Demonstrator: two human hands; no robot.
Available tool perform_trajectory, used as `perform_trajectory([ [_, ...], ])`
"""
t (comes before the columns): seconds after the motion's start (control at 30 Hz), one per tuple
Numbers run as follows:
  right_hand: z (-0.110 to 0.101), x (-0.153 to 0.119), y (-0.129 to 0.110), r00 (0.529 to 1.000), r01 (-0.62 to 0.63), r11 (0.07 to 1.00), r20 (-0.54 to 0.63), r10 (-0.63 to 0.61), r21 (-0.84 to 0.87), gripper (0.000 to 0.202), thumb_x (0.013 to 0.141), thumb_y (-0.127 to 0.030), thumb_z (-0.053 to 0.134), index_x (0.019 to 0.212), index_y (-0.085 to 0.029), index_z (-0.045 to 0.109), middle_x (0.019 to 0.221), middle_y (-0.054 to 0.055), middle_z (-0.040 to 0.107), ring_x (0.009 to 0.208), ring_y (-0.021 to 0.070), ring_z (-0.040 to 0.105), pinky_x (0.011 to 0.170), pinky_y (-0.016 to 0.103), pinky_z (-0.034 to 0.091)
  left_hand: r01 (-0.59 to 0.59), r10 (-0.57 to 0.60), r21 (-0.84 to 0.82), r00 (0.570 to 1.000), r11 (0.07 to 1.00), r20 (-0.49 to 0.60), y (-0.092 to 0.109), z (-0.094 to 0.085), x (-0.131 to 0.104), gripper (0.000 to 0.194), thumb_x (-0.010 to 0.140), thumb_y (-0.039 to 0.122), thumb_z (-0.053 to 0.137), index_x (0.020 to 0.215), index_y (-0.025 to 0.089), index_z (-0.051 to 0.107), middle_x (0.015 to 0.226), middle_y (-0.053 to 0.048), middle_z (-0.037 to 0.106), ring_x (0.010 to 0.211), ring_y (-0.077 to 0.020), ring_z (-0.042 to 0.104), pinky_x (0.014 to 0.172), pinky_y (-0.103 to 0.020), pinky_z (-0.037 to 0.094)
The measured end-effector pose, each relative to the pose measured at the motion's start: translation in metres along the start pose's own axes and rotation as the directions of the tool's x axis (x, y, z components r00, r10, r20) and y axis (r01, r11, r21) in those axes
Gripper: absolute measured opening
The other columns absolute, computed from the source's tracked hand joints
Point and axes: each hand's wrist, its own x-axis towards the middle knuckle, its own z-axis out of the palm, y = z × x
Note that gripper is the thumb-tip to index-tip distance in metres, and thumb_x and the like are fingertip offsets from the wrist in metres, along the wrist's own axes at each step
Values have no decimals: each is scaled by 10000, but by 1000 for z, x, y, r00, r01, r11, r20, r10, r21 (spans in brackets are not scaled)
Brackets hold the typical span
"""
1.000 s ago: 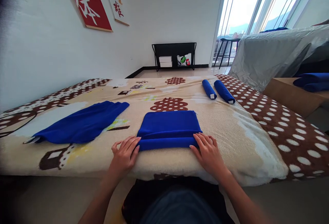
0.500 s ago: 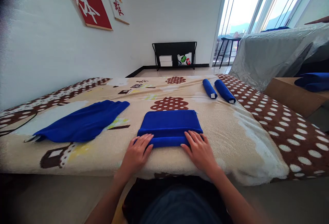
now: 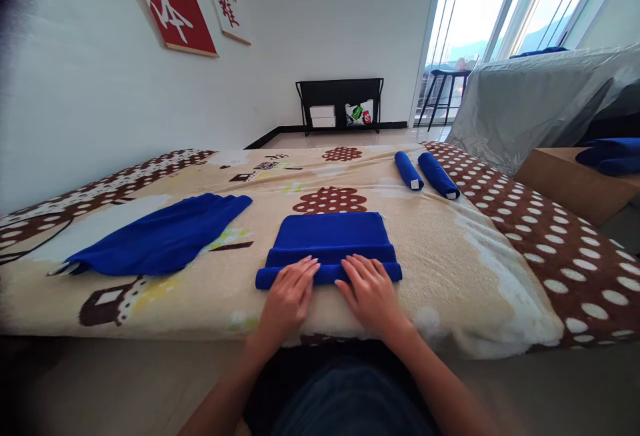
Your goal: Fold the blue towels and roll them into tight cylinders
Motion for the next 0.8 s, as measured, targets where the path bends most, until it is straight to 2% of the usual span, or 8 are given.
perform_trajectory([
  [0.07, 5, 7, -11, 998, 27, 1000, 52, -28, 10, 433, 1020, -407, 445, 1390, -201, 535, 1393, 83, 589, 1299, 235, 524, 1063, 427, 392, -2, 2, -9, 999, 1000, 52, 11, 9, 11, 414, 985, 159, 396, 1377, 158, 527, 1396, -116, 592, 1320, -237, 526, 1076, -434, 392],
  [0.17, 8, 10, -8, 996, 7, 1000, 86, -5, -22, 475, 1018, -449, 435, 1421, -208, 508, 1416, 96, 567, 1300, 249, 525, 1061, 450, 391, 97, -100, 44, 993, 994, 65, 9, 14, 15, 383, 1010, 292, 427, 1343, 163, 563, 1364, -126, 617, 1277, -271, 560, 1057, -471, 405],
  [0.27, 5, 2, 14, 995, -48, 997, 83, 53, -67, 477, 1021, -475, 411, 1395, -203, 530, 1393, 101, 586, 1281, 253, 537, 1048, 459, 392, 179, -183, 90, 982, 980, 38, -11, 7, 1, 385, 1014, 360, 436, 1304, 164, 596, 1336, -126, 636, 1264, -287, 565, 1053, -483, 385],
  [0.43, -7, -23, 60, 991, -114, 987, 63, 121, -116, 455, 1021, -467, 413, 1358, -192, 547, 1373, 90, 600, 1262, 247, 549, 1053, 456, 394, 229, -232, 134, 973, 964, 9, -52, -13, -32, 359, 1019, 317, 428, 1320, 189, 578, 1345, -110, 632, 1285, -276, 547, 1073, -479, 313],
  [0.57, -17, -38, 78, 995, -95, 991, -46, 91, -91, 413, 991, -425, 491, 1330, -203, 573, 1329, 97, 626, 1219, 252, 574, 1029, 448, 423, 215, -202, 166, 975, 962, -92, -65, -24, -49, 422, 1002, 238, 455, 1423, 237, 479, 1406, -115, 585, 1329, -274, 512, 1084, -489, 233],
  [0.67, -25, -45, 80, 985, -61, 997, -166, 51, -54, 360, 957, -315, 554, 1304, -230, 598, 1258, 80, 663, 1159, 242, 603, 995, 430, 449, 161, -132, 173, 977, 972, -166, -68, -32, -57, 466, 959, 182, 515, 1417, 267, 485, 1400, -109, 591, 1332, -277, 509, 1058, -455, 259],
  [0.73, -28, -48, 80, 987, 6, 1000, -163, -9, -19, 361, 942, -236, 554, 1300, -255, 603, 1213, 57, 685, 1127, 224, 617, 981, 416, 458, 90, -70, 157, 989, 983, -129, -69, -38, -61, 486, 939, 150, 525, 1406, 280, 494, 1353, -90, 628, 1305, -266, 536, 1045, -433, 280],
  [0.8, -28, -48, 79, 993, 61, 998, -104, -60, 4, 381, 933, -193, 540, 1302, -263, 603, 1208, 45, 689, 1121, 216, 619, 973, 412, 463, 41, -36, 129, 998, 991, -46, -71, -41, -61, 507, 934, 138, 506, 1420, 278, 476, 1333, -80, 641, 1282, -253, 557, 1036, -418, 298],
])
